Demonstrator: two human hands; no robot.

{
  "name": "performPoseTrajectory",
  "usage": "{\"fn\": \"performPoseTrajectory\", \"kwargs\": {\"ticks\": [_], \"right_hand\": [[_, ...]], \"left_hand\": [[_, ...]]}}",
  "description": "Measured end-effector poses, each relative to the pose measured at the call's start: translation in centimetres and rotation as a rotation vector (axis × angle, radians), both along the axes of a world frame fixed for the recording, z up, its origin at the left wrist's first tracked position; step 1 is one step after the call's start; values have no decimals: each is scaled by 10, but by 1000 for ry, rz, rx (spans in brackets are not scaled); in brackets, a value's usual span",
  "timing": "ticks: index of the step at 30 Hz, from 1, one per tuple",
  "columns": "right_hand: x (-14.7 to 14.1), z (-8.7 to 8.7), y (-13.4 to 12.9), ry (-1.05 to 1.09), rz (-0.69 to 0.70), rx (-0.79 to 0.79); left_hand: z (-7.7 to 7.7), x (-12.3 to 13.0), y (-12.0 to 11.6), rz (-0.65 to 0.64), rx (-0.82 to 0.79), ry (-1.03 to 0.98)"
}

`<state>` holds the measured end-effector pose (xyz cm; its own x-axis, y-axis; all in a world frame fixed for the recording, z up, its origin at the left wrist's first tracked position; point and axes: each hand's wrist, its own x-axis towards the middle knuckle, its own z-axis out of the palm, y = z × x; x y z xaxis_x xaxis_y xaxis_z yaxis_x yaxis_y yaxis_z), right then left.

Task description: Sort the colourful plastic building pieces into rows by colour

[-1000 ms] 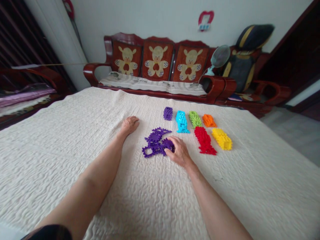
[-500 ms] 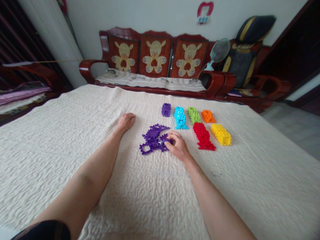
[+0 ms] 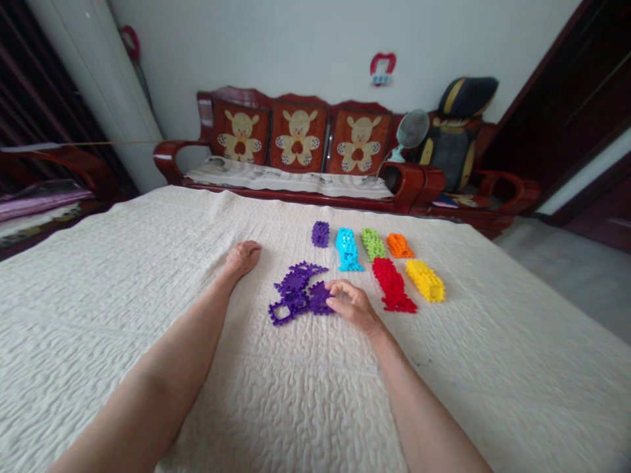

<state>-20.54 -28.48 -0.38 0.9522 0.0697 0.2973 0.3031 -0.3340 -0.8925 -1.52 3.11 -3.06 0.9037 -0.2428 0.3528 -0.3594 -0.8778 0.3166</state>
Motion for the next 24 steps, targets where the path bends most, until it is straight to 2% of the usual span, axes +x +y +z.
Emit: {"fn": "performPoseTrajectory", "kwargs": {"ticks": [4, 7, 10, 12, 14, 17, 21, 24], "right_hand": [[-1, -1, -3, 88, 11, 5], [-4, 1, -2, 71, -25, -87], [-3, 14, -2, 35, 4, -221], [4, 26, -4, 13, 44, -257], [21, 36, -6, -8, 45, -257], [62, 41, -8, -59, -77, -270], [123, 34, -8, -155, -282, -440], [152, 28, -8, -218, -310, -560]], "left_hand": [[-1, 0, 0, 1, -12, -8], [0, -1, -1, 2, -20, -13], [1, -2, -3, 11, -16, -17], [0, -2, -3, 16, -14, -16], [0, -1, -4, 25, -17, -17], [0, 0, -5, 47, -27, -14], [-1, 1, -5, 54, -38, -5], [-1, 1, -4, 45, -29, -10]]}}
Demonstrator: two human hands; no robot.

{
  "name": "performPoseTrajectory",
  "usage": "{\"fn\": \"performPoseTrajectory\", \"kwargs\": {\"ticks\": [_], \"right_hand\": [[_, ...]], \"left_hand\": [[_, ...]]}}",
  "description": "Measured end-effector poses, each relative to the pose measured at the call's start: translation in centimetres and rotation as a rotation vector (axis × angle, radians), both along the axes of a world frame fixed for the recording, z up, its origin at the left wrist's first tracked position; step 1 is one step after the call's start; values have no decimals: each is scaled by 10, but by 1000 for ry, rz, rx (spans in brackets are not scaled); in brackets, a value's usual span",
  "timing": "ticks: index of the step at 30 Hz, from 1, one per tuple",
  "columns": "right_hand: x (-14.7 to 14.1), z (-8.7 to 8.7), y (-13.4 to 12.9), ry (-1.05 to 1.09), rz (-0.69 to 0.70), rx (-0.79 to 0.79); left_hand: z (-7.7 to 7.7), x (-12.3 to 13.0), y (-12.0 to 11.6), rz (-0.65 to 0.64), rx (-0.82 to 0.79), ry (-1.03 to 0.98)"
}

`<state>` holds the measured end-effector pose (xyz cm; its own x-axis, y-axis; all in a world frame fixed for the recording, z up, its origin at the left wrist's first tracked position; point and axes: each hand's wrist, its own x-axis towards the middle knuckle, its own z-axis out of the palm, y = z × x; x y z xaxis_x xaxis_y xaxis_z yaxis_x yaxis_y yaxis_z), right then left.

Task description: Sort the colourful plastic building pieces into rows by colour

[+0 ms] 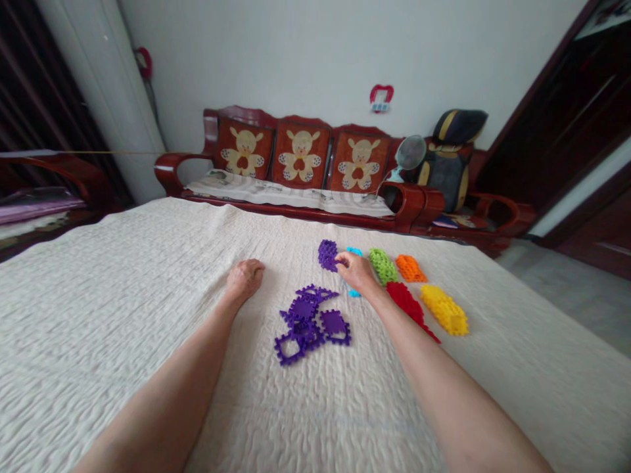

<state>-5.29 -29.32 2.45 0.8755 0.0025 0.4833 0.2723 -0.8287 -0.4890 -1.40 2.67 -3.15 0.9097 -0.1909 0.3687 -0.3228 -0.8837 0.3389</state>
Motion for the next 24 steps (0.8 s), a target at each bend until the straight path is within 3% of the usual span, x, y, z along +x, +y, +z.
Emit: {"fn": "performPoseTrajectory", "kwargs": {"ticks": [10, 17, 24], "right_hand": [[20, -13, -1, -20, 22, -217], [24, -10, 5, -9, 20, -111], [-19, 4, 15, -199, 76, -157]], "left_hand": [[-1, 0, 0, 6, 19, -32], [5, 0, -1, 92, -46, 42], [15, -4, -3, 224, -140, 128]]}}
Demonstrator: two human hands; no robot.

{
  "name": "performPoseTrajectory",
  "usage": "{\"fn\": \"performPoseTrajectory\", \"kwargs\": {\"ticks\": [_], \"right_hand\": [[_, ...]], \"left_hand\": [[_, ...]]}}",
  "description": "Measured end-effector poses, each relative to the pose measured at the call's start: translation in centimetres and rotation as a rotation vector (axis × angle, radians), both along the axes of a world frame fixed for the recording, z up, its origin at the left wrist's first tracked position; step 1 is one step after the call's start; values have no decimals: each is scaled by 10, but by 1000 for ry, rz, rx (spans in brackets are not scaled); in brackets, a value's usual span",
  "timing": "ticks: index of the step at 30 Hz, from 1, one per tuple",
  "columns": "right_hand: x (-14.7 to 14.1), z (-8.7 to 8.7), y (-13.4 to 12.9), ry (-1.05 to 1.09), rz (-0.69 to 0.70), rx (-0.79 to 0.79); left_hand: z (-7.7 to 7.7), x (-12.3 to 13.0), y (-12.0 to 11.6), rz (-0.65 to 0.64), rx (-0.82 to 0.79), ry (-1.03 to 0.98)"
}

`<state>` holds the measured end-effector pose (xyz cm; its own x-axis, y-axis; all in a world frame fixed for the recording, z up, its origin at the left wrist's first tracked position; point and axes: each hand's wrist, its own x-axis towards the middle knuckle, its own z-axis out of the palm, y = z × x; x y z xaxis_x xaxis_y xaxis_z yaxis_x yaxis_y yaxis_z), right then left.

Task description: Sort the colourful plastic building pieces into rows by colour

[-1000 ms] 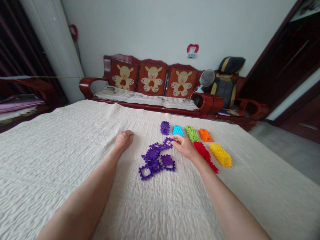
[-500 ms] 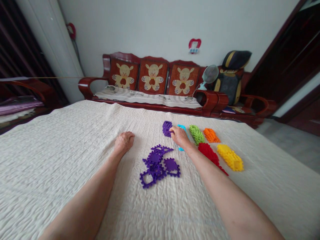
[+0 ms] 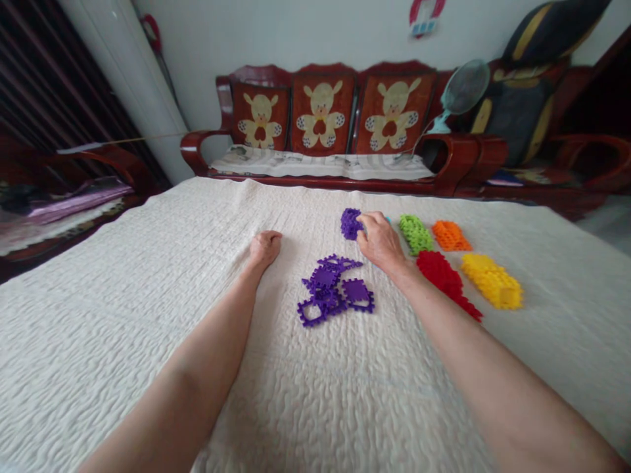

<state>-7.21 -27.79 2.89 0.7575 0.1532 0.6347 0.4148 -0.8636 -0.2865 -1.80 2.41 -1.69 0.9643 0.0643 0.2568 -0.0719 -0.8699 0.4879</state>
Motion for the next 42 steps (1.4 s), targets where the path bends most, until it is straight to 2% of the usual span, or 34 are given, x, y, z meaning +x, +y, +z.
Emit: {"fn": "performPoseTrajectory", "kwargs": {"ticks": [2, 6, 10, 13, 18, 23, 27, 35, 42], "right_hand": [[-21, -6, 3, 26, 44, 5], [-55, -31, 8, 95, 65, 118], [-76, -53, 7, 145, 82, 253], [-87, -60, 5, 155, 105, 352], [-95, -56, 5, 183, 181, 415], [-97, -51, 1, 273, 303, 244], [-98, -50, -5, 317, 347, 205], [-102, -46, -5, 318, 317, 333], [-97, -51, -5, 276, 310, 388]], "left_hand": [[2, -2, 0, 22, -32, 10], [5, -5, 2, 73, -112, 2], [6, -6, 3, 85, -169, -20], [5, -5, 3, 75, -202, -27], [-2, 2, 7, 74, -273, -63], [-11, 13, 14, 76, -399, -100], [-19, 20, 16, 78, -451, -108], [-32, 31, 24, 41, -427, -105], [-25, 24, 19, 76, -459, -76]]}}
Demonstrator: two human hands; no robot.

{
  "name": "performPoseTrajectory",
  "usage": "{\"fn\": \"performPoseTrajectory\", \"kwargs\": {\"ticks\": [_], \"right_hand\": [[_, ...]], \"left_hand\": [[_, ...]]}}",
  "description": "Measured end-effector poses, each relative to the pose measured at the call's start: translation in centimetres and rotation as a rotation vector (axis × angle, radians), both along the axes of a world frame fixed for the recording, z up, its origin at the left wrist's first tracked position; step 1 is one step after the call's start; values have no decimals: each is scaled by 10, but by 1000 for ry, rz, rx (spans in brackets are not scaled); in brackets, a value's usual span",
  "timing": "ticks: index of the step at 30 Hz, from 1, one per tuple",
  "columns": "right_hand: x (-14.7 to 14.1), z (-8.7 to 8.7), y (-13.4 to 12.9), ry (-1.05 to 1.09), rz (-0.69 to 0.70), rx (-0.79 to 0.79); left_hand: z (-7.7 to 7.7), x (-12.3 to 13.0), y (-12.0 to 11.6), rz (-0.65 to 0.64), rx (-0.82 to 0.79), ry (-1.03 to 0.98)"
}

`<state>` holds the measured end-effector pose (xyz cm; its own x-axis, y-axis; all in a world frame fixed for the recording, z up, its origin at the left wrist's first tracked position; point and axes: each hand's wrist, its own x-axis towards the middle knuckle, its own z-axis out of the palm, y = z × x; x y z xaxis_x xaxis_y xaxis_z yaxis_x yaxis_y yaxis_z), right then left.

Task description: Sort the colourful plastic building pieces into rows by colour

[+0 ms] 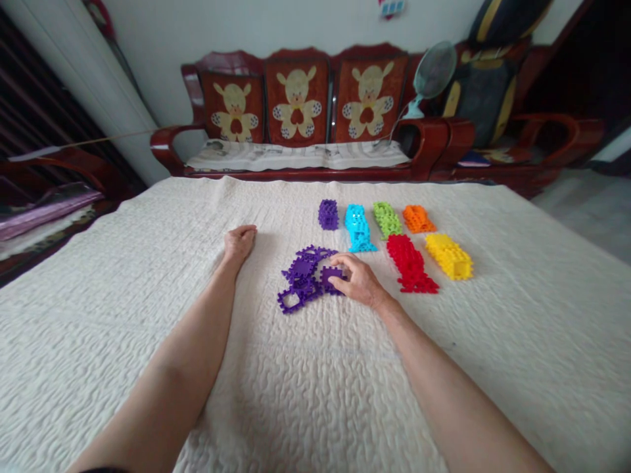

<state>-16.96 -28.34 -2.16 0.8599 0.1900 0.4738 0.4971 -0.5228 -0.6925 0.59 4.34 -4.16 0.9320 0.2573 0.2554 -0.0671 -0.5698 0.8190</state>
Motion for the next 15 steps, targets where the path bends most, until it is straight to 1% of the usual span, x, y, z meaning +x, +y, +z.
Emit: {"fn": "performPoseTrajectory", "kwargs": {"ticks": [3, 9, 13, 15], "right_hand": [[2, -4, -1, -18, 1, 13], [3, -4, 1, -21, -61, -36], [4, -6, 2, -32, -67, -52], [4, -7, 2, -35, -68, -61]], "left_hand": [[6, -5, -3, 4, 9, 18], [18, -12, -4, 34, 72, 15], [27, -16, 6, 93, 233, -21], [28, -18, 12, 108, 322, -40]]}}
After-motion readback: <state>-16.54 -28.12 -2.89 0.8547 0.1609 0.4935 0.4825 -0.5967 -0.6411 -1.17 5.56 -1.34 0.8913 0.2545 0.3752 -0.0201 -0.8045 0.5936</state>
